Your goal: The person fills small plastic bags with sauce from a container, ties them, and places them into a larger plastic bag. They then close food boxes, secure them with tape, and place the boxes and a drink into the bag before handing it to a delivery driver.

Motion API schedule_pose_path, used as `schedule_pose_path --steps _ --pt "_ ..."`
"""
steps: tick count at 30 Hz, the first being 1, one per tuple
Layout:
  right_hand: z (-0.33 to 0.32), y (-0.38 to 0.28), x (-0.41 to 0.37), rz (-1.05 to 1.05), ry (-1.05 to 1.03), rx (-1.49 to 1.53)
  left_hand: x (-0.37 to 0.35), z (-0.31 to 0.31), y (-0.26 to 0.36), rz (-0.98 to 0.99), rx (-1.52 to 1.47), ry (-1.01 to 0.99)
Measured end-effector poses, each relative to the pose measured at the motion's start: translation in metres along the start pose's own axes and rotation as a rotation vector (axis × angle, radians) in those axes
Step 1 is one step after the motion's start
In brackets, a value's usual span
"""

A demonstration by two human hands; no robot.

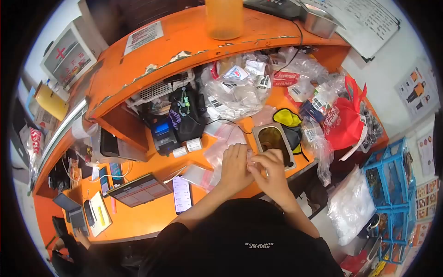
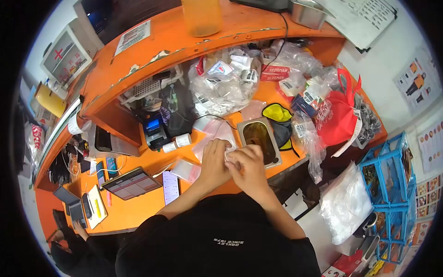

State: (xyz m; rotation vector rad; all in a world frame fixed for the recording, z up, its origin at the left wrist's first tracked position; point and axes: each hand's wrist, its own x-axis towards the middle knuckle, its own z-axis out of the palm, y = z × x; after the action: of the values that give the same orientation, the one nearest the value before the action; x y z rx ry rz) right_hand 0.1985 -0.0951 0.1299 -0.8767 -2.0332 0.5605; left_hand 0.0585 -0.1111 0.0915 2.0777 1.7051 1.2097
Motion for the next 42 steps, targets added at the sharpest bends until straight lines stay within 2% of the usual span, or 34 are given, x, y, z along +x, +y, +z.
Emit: schedule_pose_path --steps 4,7,8,9,10,12,13,15,16,18,19,21,25,26,29,33,35,36,38,41,42 --pt "0.011 0.017 -0.017 0.123 -0.032 0.044 0.002 0.006 0.000 0.106 -0.008 0.048" --pt "0.011 0.019 -0.022 0.089 -0.072 -0.012 -0.001 0.018 -0.007 0.153 -0.035 0.084" --pt "0.005 0.017 -0.023 0.197 -0.204 -0.017 -0.003 0.021 -0.010 0.140 -0.069 0.051" --pt "0.003 0.019 -0.023 0.200 -0.199 -0.019 -0.002 0.025 -0.013 0.128 -0.103 0.020" --pt "0.001 0.021 -0.023 0.212 -0.098 -0.050 0.000 0.030 -0.018 0.131 -0.106 0.016" --pt "-0.009 0.029 -0.017 0.240 0.062 -0.183 0.010 0.044 -0.037 0.003 -0.257 0.080" --pt "-0.016 0.038 -0.013 0.243 0.065 -0.186 0.015 0.053 -0.052 0.006 -0.260 0.076" --pt "-0.024 0.057 -0.010 0.352 -0.017 -0.666 0.028 0.066 -0.079 -0.255 -0.597 0.004" --pt "-0.025 0.063 -0.009 0.355 -0.011 -0.668 0.038 0.065 -0.080 -0.249 -0.598 0.000" --pt "-0.023 0.075 -0.008 0.452 -0.236 -0.767 0.057 0.064 -0.081 -0.792 -1.259 -0.244" --pt "-0.020 0.081 -0.008 0.456 -0.229 -0.769 0.063 0.065 -0.085 -0.787 -1.258 -0.251" --pt "-0.013 0.088 -0.006 0.496 -0.336 -0.877 0.071 0.067 -0.089 -0.850 -1.366 -0.427" --pt "-0.013 0.084 -0.005 0.498 -0.340 -0.790 0.076 0.078 -0.080 -0.821 -1.421 -0.354" --pt "-0.014 0.082 -0.004 0.522 -0.407 -0.815 0.076 0.079 -0.079 -0.812 -1.399 -0.353" --pt "-0.012 0.085 -0.010 0.438 -0.307 -0.922 0.077 0.094 -0.076 -0.775 -1.294 -0.292" --pt "-0.034 0.069 -0.015 0.513 -0.326 -0.882 0.074 0.096 -0.072 -0.741 -1.352 -0.287" --pt "-0.048 0.068 -0.033 0.446 -0.218 -0.840 0.066 0.093 -0.057 -0.549 -1.265 -0.292" --pt "-0.052 0.065 -0.041 0.381 -0.156 -0.892 0.062 0.094 -0.053 -0.553 -1.266 -0.304" --pt "-0.063 0.061 -0.055 0.392 -0.173 -0.888 0.053 0.100 -0.043 -0.428 -1.360 -0.275" --pt "-0.068 0.059 -0.074 0.402 -0.168 -0.870 0.042 0.098 -0.018 -0.438 -1.360 -0.277" --pt "-0.067 0.063 -0.082 0.407 -0.148 -0.890 0.040 0.097 -0.011 -0.373 -1.286 -0.279"
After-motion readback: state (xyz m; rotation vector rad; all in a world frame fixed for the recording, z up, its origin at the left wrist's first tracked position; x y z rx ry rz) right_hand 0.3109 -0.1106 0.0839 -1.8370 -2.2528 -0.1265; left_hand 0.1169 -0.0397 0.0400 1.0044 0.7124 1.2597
